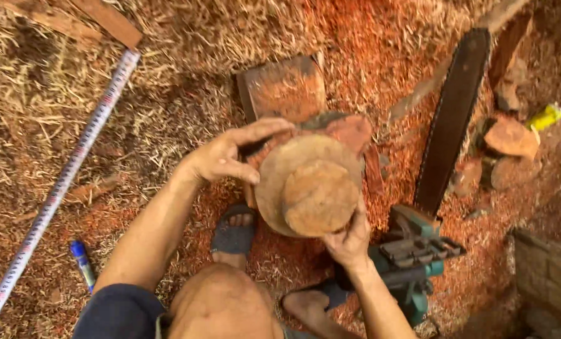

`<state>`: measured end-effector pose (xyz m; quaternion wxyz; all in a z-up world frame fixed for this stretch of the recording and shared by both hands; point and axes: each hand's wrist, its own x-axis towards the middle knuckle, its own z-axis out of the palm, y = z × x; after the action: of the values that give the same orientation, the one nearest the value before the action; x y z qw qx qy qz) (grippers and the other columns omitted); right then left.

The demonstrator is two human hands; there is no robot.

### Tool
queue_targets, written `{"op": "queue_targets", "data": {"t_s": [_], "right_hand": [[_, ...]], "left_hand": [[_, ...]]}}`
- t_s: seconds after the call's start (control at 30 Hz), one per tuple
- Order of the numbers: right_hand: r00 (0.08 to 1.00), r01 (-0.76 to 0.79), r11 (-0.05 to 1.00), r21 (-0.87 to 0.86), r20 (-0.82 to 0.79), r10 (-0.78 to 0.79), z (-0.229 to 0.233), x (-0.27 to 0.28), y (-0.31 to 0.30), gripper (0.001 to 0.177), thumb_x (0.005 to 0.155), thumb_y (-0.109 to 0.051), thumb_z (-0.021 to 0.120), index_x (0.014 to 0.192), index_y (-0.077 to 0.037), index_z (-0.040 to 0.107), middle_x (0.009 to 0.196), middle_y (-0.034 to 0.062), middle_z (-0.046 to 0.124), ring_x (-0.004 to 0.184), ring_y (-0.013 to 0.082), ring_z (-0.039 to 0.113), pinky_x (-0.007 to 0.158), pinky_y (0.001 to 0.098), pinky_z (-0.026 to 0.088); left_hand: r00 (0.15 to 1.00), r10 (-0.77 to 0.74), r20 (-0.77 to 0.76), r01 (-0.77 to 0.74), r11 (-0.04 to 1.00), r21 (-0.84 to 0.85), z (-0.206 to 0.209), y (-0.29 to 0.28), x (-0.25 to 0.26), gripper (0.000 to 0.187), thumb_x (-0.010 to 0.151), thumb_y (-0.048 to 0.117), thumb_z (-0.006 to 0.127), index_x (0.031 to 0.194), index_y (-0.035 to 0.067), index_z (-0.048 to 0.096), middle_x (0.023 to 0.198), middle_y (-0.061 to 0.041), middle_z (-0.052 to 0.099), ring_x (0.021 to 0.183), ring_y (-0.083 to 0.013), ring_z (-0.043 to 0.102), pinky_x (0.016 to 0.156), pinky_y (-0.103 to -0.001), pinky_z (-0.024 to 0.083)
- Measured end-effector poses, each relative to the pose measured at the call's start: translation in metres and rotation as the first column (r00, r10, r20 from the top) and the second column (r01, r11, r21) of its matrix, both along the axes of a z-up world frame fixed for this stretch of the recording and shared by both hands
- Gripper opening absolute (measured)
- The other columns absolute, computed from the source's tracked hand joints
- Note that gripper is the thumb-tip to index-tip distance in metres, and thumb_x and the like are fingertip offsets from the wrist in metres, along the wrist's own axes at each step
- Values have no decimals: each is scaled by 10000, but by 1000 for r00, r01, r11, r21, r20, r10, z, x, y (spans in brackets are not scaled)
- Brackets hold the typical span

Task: The recorder is using a power planer to smooth a wooden block and then marking dimensions on a round wood piece.

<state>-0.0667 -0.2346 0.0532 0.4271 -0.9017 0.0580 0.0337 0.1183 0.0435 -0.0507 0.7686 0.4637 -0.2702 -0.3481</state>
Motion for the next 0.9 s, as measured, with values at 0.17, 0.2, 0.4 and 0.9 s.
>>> {"op": "queue_targets", "data": {"t_s": [0.17,0.2,0.4,0.9], "right_hand": [[996,-52,998,-33,65,54,0,2,-1,1100,822,-404,879,1622,-19,229,1569,262,462,1372,354,598,1102,434,571],[993,-77,996,-35,89,80,-1,2,-2,1117,819,-440,866,1628,-27,215,1585,254,449,1385,352,595,1108,436,577],[987,-111,992,-56,109,116,-1,2,-7,1130,815,-456,869,1637,-48,210,1619,253,422,1427,372,564,1144,458,563],[986,-165,986,33,-33,166,16,10,-24,1275,668,-526,879,1652,-142,163,1715,232,230,1577,424,299,1256,553,357]], "left_hand": [[997,33,-69,-23,990,137,6,6,-1,990,667,508,911,1550,255,543,1688,-80,479,1641,-344,327,1291,-631,187],[996,34,-88,-17,982,187,11,7,0,1026,627,512,916,1546,254,540,1686,-72,473,1636,-336,319,1291,-632,170],[990,52,-132,-9,951,308,26,7,1,1153,509,552,929,1541,256,509,1662,-62,467,1607,-313,317,1270,-627,149],[976,138,-167,-99,970,222,5,-6,-1,818,834,694,699,1473,190,619,1548,-125,607,1333,-372,601,1090,-632,422]]}}
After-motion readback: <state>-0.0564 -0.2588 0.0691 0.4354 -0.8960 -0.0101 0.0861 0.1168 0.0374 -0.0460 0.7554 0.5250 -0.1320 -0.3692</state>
